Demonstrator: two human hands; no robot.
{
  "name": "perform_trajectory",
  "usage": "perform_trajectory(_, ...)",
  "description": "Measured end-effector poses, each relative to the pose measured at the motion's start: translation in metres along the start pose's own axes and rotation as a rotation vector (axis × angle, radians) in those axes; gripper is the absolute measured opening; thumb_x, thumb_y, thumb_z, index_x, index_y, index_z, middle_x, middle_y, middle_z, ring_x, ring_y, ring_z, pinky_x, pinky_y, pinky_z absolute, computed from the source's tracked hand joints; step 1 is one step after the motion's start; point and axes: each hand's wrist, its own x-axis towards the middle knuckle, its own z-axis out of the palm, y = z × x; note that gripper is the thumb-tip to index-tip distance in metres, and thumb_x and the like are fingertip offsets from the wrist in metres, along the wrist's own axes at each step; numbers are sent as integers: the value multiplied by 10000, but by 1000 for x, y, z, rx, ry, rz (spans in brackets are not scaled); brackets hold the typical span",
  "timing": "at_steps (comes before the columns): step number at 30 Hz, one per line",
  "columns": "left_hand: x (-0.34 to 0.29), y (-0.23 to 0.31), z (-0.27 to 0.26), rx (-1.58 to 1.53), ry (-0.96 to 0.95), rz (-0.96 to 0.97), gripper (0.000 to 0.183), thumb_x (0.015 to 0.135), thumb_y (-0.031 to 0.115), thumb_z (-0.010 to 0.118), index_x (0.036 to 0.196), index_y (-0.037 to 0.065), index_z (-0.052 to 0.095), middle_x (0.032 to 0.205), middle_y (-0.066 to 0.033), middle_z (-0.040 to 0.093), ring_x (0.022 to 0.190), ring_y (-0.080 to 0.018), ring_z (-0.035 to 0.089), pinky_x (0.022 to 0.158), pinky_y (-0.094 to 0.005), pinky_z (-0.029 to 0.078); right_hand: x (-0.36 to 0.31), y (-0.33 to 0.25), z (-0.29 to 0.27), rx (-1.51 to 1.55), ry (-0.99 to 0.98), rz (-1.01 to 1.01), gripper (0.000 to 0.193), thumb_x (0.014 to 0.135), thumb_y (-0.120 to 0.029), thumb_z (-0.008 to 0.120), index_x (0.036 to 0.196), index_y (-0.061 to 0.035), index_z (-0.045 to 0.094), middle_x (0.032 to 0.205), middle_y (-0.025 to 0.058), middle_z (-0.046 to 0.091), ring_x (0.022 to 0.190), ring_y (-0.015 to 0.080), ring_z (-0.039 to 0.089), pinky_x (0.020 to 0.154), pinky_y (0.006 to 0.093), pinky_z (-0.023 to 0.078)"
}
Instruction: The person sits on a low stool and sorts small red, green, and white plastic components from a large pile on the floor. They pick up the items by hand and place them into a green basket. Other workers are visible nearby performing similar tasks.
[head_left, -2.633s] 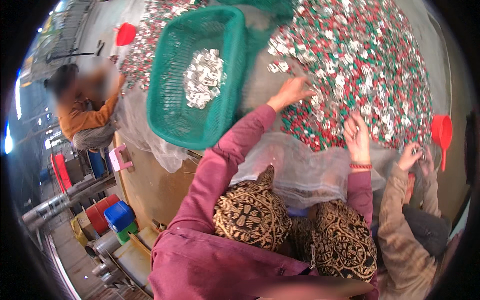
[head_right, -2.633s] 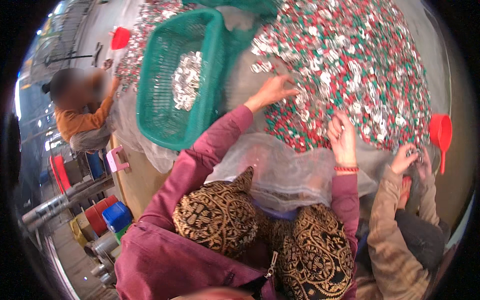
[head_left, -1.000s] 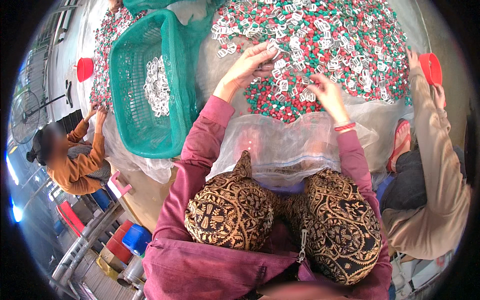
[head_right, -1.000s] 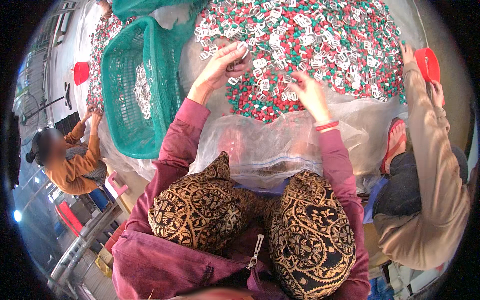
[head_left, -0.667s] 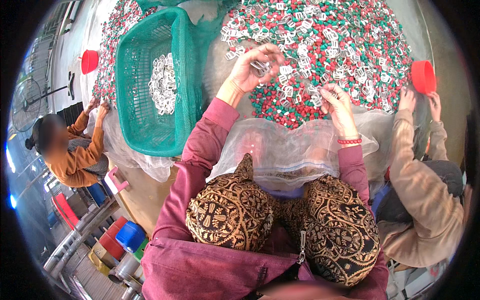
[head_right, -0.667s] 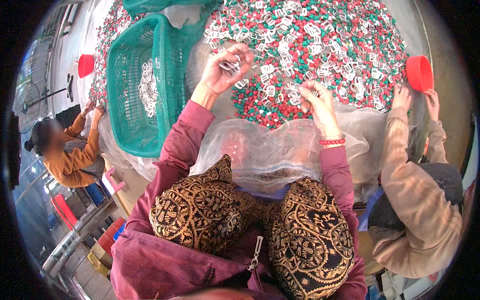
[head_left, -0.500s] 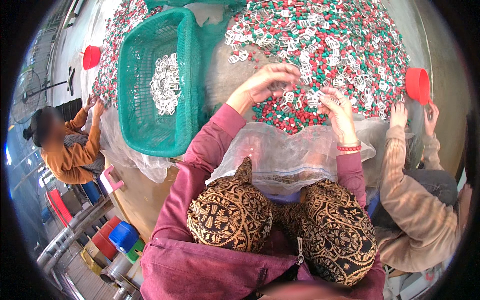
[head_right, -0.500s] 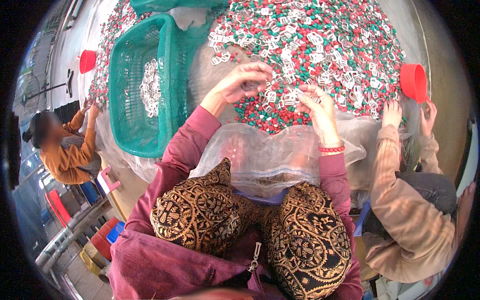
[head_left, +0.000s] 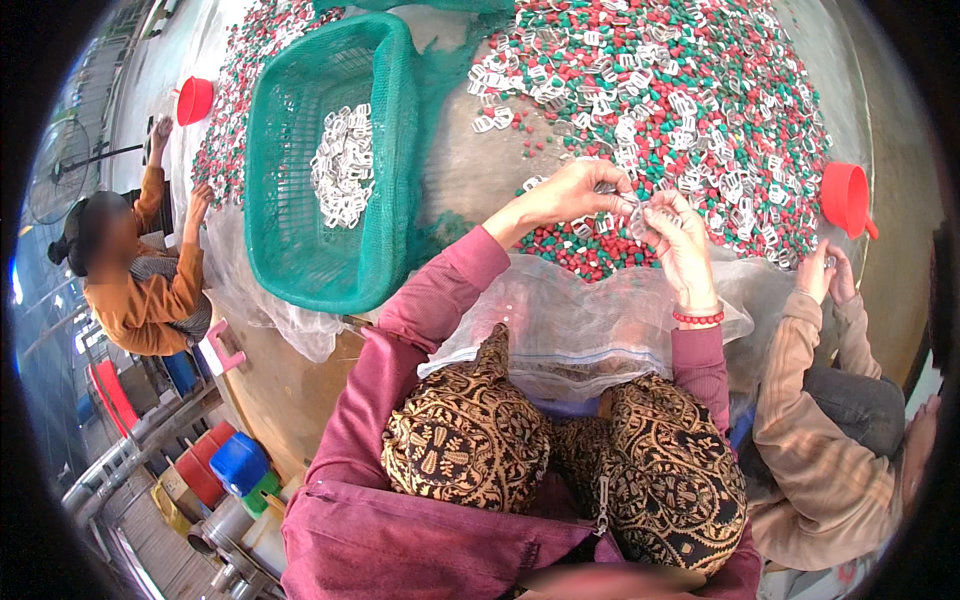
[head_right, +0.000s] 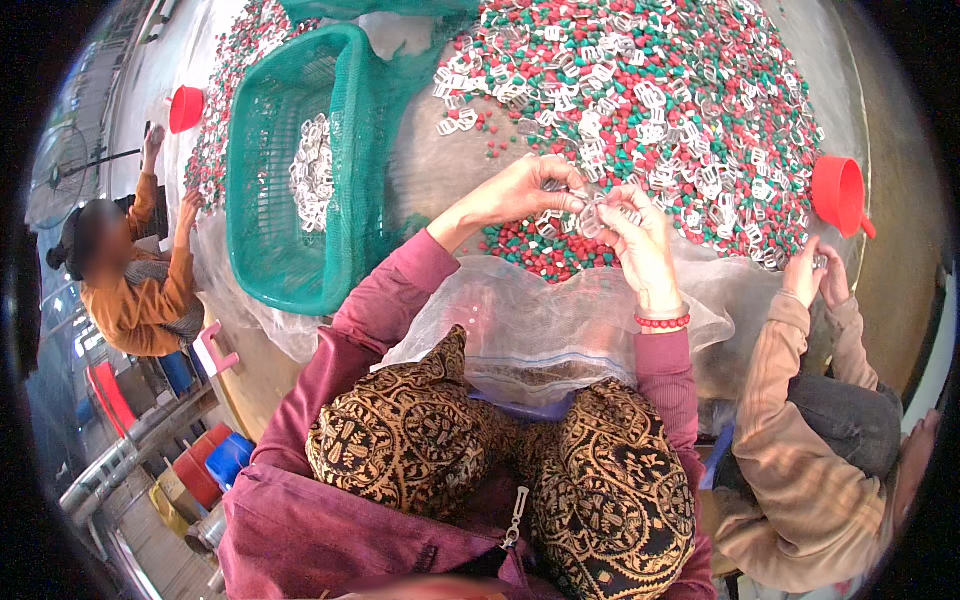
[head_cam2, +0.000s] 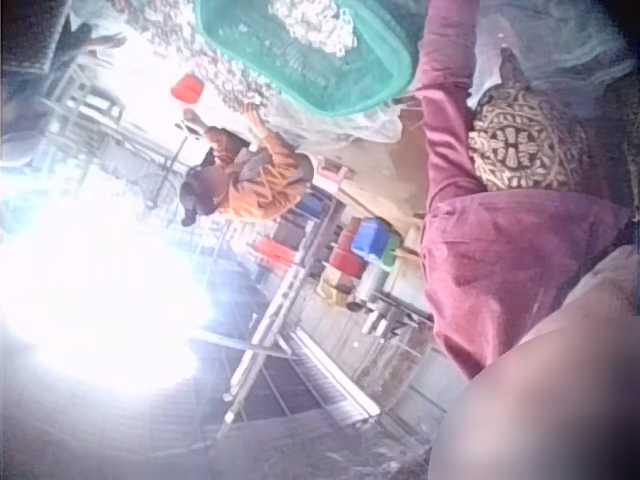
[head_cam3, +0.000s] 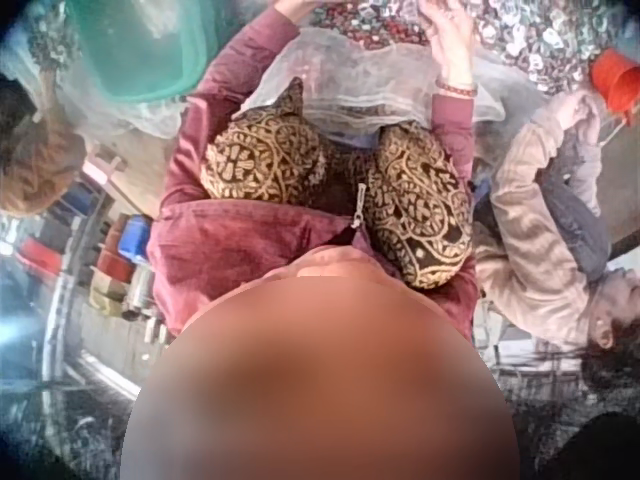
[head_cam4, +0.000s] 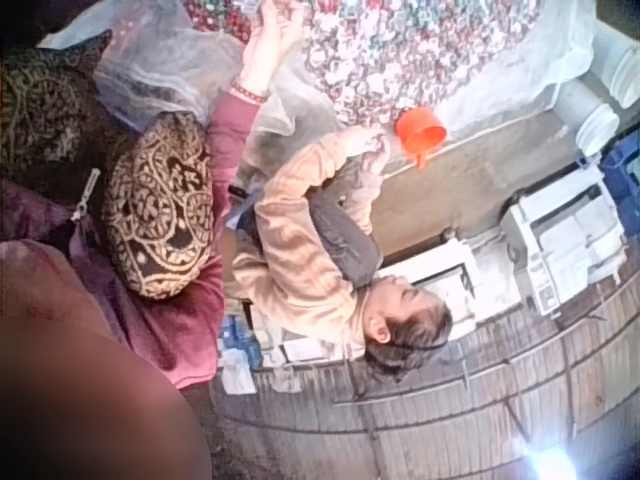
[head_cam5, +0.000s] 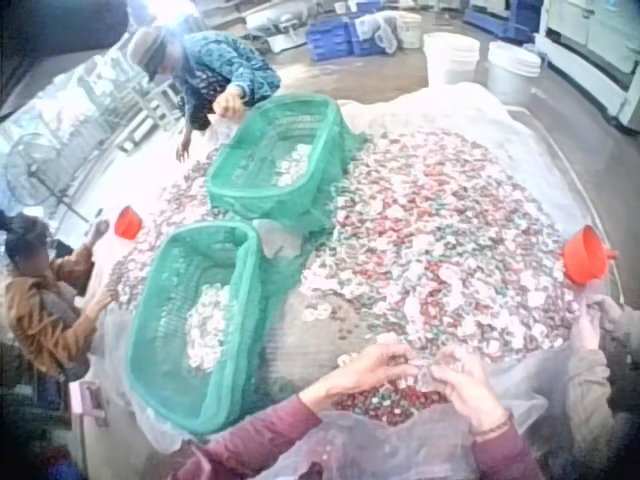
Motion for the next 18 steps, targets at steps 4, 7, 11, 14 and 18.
perform_trajectory(4, -7, 26, -16, 130, 101, 38, 183, 755, 155, 685, 902, 48, 664, 859, -57, 661, 831, -151, 615, 772, -295, 468, -5, -13, 14, -172, -121, 86, 278, 849, -86, 578, 1091, 28, 504, 801, 81, 598, 645, 144, 615, 552, 260, 537)
perform_trajectory(7, -16, 45, -12, 462, 242, 234, 186, 747, 143, 666, 920, 75, 654, 843, -90, 646, 792, -238, 630, 701, -337, 495, -3, -14, 12, -216, -169, 155, 272, 854, -91, 574, 1091, 29, 515, 767, 92, 610, 602, 150, 614, 520, 248, 519)
perform_trajectory(11, -29, 68, 9, 811, 290, 304, 168, 768, 119, 621, 936, 117, 619, 825, -59, 595, 765, -252, 607, 618, -362, 496, -6, -14, 9, -77, -28, 37, 189, 861, -84, 561, 1014, 25, 579, 733, 93, 619, 579, 144, 612, 474, 226, 493)
perform_trajectory(14, -31, 79, 16, 807, 162, 401, 149, 760, 89, 621, 905, 120, 627, 867, -34, 587, 782, -230, 597, 631, -348, 498, -4, -12, 7, -72, 73, -59, 143, 844, -64, 581, 949, 29, 607, 762, 82, 628, 555, 122, 594, 463, 221, 485)
perform_trajectory(18, -12, 54, 8, 460, 263, 414, 124, 740, 79, 656, 863, 81, 637, 839, -53, 597, 779, -219, 604, 671, -329, 488, -3, -2, 17, -196, 170, -248, 167, 850, -69, 584, 984, 30, 588, 805, 60, 607, 568, 105, 578, 462, 212, 471)
